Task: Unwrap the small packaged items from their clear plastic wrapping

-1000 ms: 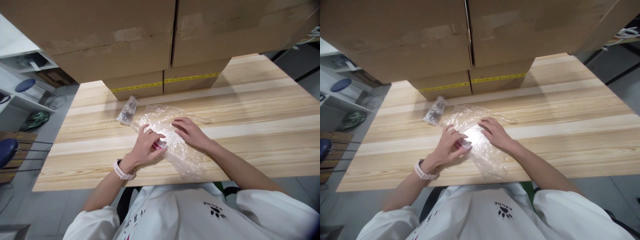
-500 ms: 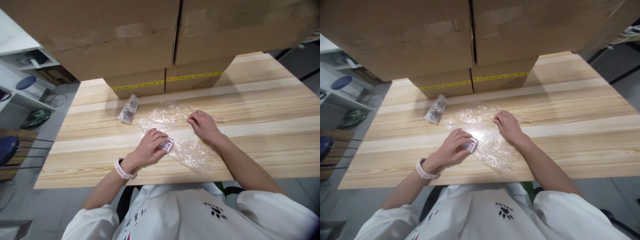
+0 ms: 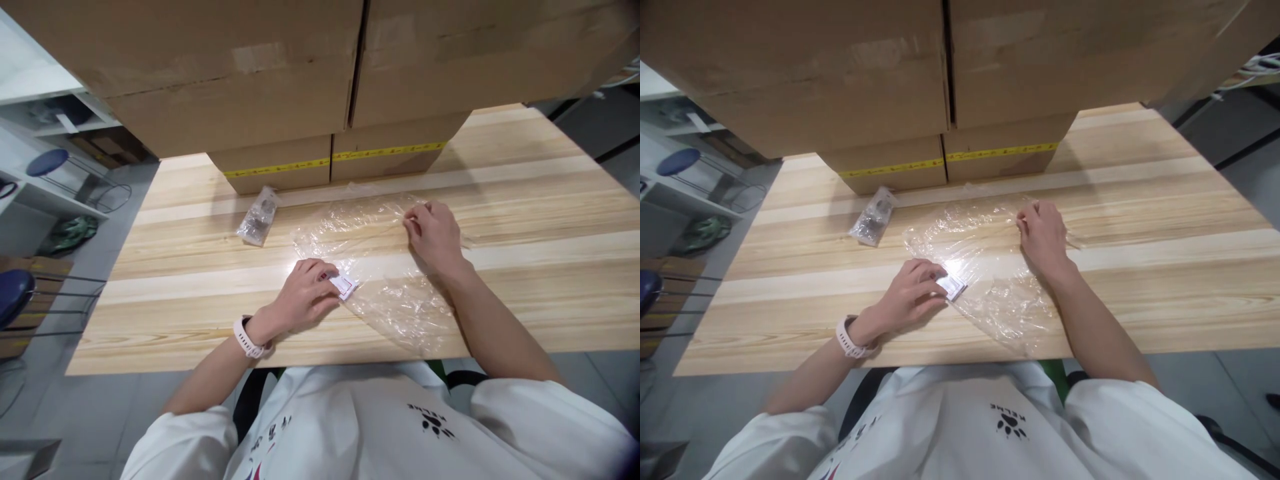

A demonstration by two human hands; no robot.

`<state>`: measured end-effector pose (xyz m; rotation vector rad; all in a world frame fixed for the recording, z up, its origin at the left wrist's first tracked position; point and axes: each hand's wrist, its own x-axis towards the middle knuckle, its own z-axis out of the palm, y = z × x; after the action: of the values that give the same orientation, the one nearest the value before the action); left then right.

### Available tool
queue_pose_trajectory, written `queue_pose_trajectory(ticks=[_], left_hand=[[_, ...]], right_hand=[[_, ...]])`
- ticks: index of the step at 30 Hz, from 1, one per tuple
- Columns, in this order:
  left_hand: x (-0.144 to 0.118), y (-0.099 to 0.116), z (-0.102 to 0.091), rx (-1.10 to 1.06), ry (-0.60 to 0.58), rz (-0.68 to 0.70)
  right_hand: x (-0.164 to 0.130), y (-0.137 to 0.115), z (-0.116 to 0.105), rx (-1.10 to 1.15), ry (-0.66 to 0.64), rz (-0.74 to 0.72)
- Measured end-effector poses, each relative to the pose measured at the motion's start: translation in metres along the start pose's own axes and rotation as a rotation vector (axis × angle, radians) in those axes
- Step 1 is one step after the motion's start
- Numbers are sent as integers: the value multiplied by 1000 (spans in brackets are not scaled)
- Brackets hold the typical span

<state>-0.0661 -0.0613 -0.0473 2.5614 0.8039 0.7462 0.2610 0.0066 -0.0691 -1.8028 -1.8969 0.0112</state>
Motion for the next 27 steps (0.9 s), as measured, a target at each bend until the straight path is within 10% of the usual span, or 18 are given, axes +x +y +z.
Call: queue_pose_trajectory(ticks=[4, 12, 21, 27], left_hand=[[1, -3, 2, 18, 24, 3], [3, -1, -4, 140, -96, -203], [2, -11, -14, 214, -130, -334], [1, -15, -32, 211, -209, -418]], right_hand=[[-13, -40, -18, 109, -13, -41], [-30, -74, -37, 411, -957, -393], [-40, -86, -42, 713, -1000, -536], [-48, -96, -44, 1073, -1292, -778]])
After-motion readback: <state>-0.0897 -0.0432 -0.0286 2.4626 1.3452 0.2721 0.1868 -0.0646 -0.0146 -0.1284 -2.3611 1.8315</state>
